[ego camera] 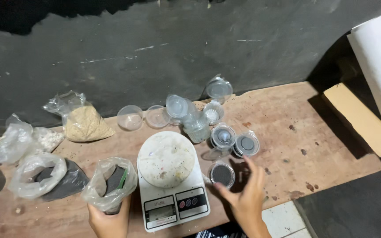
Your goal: The person scoops a dark granular material from a plastic bag into small clear plastic containers placed on a digital scale. They repeatedly add and remove material to reach a target weight, then move the filled container aside and repeat the process with a new container.
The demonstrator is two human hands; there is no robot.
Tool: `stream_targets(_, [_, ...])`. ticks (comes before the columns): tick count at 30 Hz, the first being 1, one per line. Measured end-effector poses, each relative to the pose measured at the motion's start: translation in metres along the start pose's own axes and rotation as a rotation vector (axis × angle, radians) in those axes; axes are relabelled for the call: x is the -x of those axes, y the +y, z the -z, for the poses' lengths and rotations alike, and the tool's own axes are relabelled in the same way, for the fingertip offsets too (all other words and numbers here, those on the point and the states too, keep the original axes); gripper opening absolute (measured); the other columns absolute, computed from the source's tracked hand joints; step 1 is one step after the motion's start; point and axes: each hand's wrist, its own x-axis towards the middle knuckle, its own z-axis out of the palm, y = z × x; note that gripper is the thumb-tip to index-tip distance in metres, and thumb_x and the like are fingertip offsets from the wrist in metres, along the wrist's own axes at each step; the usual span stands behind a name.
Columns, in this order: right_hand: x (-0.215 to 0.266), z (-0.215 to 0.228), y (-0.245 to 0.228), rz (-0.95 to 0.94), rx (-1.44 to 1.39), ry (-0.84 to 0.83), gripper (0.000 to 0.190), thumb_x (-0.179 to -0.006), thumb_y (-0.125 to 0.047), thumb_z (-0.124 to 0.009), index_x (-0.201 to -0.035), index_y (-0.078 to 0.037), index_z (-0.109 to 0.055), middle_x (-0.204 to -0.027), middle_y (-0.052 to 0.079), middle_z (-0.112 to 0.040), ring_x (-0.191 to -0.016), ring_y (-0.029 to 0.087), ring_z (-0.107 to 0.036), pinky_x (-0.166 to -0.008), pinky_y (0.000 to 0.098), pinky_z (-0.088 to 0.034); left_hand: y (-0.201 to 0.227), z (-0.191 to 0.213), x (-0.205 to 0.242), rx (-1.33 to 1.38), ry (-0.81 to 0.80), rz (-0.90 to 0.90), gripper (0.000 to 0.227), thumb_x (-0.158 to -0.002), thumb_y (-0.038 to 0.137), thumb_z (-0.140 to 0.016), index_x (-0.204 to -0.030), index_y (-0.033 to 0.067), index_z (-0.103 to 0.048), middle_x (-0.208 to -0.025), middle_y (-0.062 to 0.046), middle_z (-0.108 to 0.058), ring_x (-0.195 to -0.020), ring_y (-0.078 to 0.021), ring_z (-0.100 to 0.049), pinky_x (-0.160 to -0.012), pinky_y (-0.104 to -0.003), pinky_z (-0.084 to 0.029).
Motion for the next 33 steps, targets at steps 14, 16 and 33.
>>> stream_targets(14, [-0.020,0.029,-0.015,0.653,0.069,-0.119,0.027,-0.095,-0.020,-0.065,-0.119,-0.010,-0.067,-0.124,0.013,-0.062,-0.113,0.032,-0.055,-0.103,0.0433,-0.042,0.009,0.004,-0.004,0.025,-0.059,0.071,0.076,-0.066,0.023,-0.089,-0.133,0.0015,-0.060,-0.123,-0.020,-0.070,-0.113,-0.0348,-0.066,-0.091,-0.043,-0.048])
stream_targets(16, [-0.012,0.031,-0.013,0.687,0.021,-0.138,0.022,-0.096,-0.014,-0.063,-0.115,-0.005,-0.067,-0.135,0.017,-0.061,-0.121,0.036,-0.061,-0.109,0.0474,-0.045,0.006,0.004,-0.004,0.015,-0.076,0.067,0.079,-0.066,0.024,-0.089,-0.135,0.0010,-0.058,-0.125,-0.021,-0.069,-0.115,-0.0366,-0.065,-0.092,-0.044,-0.047])
stream_targets(33, [0.007,0.015,0.001,0.774,0.404,-0.222,0.062,-0.096,-0.046,-0.062,-0.147,-0.013,-0.048,-0.161,0.011,-0.042,-0.144,0.033,-0.046,-0.113,0.0470,-0.039,0.006,0.005,-0.005,0.053,-0.090,0.083,0.075,-0.064,0.019,-0.091,-0.130,0.0021,-0.060,-0.120,-0.019,-0.071,-0.107,-0.0318,-0.068,-0.088,-0.042,-0.049])
